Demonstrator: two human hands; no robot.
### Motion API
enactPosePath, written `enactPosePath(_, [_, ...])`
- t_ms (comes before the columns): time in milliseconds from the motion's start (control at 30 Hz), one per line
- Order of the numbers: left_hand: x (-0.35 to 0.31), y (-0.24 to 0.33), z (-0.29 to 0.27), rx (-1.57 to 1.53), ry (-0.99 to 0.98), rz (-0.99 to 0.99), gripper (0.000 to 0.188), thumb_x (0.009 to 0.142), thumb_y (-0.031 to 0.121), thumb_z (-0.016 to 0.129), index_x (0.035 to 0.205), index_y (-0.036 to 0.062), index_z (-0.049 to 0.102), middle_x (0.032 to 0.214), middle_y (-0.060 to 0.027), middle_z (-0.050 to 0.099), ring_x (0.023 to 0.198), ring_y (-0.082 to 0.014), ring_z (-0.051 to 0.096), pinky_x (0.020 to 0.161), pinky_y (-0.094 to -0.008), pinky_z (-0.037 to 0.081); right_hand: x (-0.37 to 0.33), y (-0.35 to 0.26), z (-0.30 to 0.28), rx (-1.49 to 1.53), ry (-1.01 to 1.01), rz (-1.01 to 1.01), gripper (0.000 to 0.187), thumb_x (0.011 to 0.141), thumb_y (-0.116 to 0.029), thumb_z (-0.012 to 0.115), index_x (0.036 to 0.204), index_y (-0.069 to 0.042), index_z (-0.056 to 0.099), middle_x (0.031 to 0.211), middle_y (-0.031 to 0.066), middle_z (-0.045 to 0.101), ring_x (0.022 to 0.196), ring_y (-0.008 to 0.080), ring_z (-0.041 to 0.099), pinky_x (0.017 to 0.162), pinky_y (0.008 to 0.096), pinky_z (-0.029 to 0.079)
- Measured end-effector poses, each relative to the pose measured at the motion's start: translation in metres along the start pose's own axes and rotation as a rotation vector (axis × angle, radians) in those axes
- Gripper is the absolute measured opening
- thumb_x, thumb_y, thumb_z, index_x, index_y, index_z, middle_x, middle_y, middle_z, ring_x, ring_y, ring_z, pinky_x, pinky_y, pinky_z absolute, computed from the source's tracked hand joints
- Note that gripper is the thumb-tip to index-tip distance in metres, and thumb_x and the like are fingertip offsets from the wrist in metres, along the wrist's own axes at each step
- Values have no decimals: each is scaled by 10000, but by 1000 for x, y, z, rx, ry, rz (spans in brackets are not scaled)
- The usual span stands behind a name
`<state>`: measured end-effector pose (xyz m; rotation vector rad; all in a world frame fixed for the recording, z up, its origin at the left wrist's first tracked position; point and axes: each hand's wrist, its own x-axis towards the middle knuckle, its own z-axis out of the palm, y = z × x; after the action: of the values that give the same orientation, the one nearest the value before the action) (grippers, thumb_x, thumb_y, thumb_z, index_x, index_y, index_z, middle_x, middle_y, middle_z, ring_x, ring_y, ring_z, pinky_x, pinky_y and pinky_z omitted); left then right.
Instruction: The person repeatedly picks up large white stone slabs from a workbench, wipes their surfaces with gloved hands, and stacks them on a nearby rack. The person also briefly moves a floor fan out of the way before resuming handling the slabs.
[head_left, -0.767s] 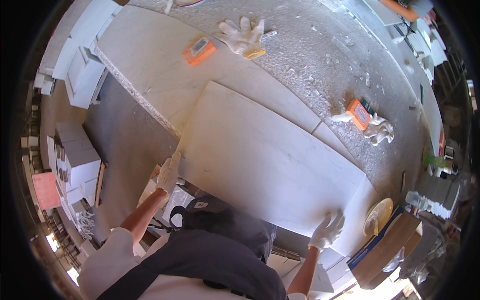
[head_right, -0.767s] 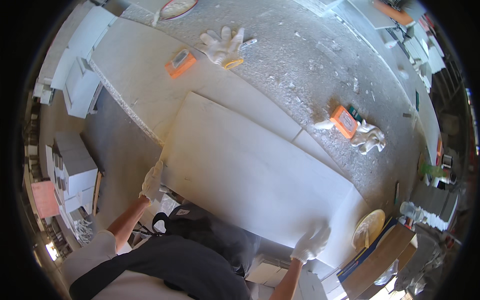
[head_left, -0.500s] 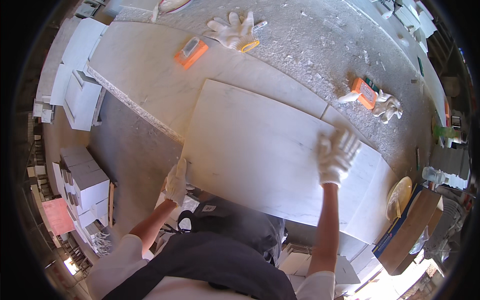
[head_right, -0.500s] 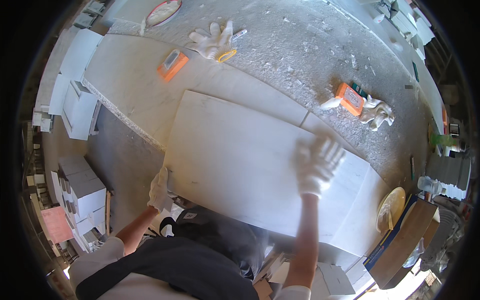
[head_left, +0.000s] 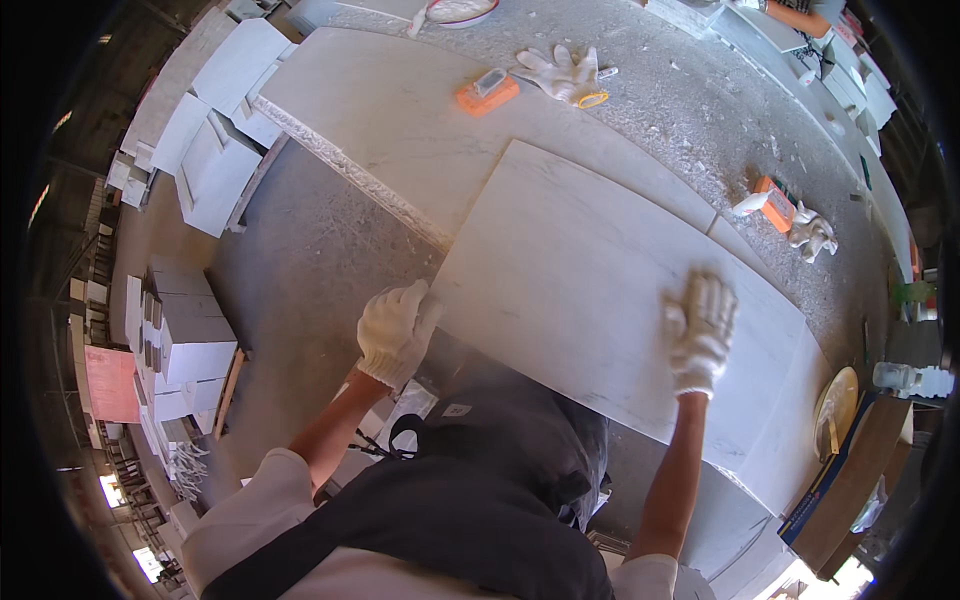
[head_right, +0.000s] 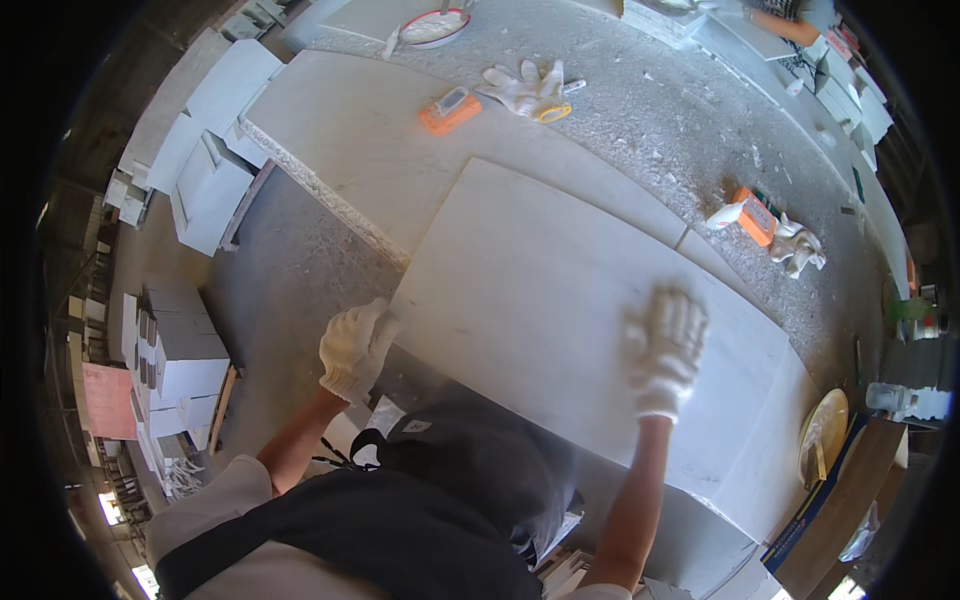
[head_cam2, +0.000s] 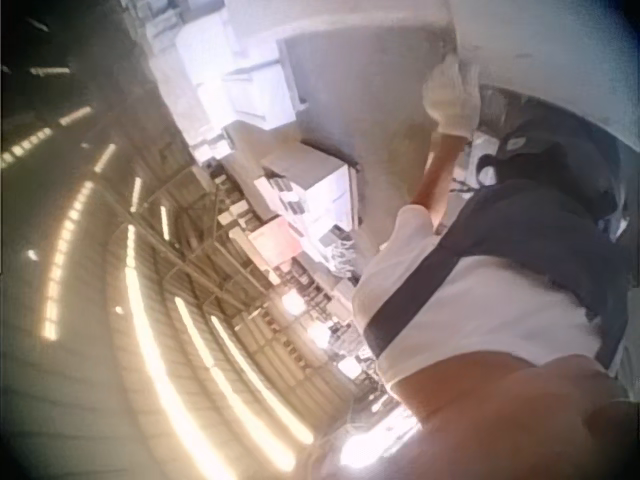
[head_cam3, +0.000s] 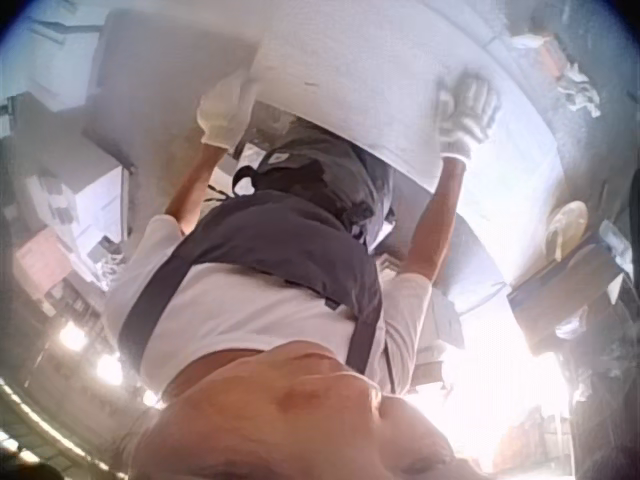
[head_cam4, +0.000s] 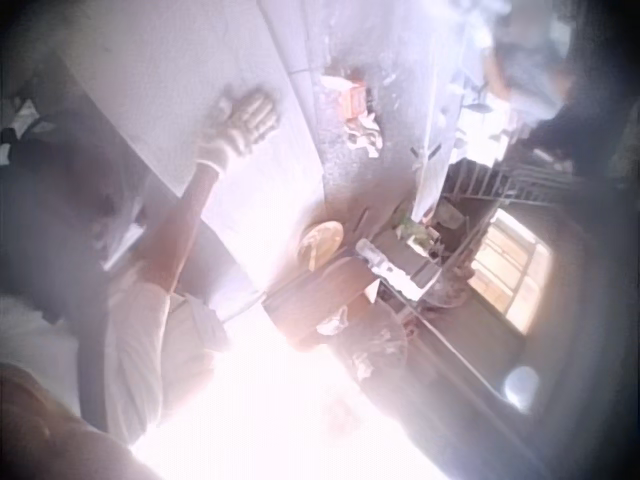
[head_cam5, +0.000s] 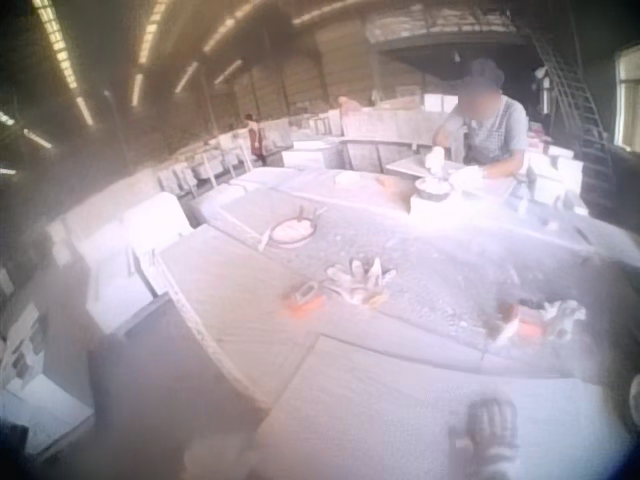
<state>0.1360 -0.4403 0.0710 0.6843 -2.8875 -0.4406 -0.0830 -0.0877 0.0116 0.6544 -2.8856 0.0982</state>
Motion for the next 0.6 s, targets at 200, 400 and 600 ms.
enactPosePath(200, [11, 110, 51, -161, -55, 791, 501, 836, 393, 699, 1244, 120, 605, 1299, -145, 574, 1280, -337, 495, 1123, -500, 350, -131, 118, -15, -127, -73, 377, 646, 1029, -446, 400, 1511, -17, 372, 1580, 167, 349, 1486, 352, 260, 1239, 456, 162])
enactPosePath(400, [164, 106, 87, 101, 63, 915, 545, 963, 549, 462, 1367, 188, 530, 1401, -104, 516, 1397, -301, 371, 1208, -481, 169, -170, 97, -9, -160, -40, 423, 657, 1037, -483, 358, 1518, -37, 369, 1578, 152, 359, 1489, 358, 253, 1243, 455, 164])
enactPosePath(600, [202, 112, 91, 407, 59, 496, 713, 1005, 605, 297, 1505, 104, 382, 1594, -92, 319, 1508, -270, 198, 1222, -489, 123, -167, 85, -13, -142, -3, 434, 641, 1037, -479, 375, 1505, -43, 396, 1563, 187, 366, 1480, 367, 269, 1241, 472, 174])
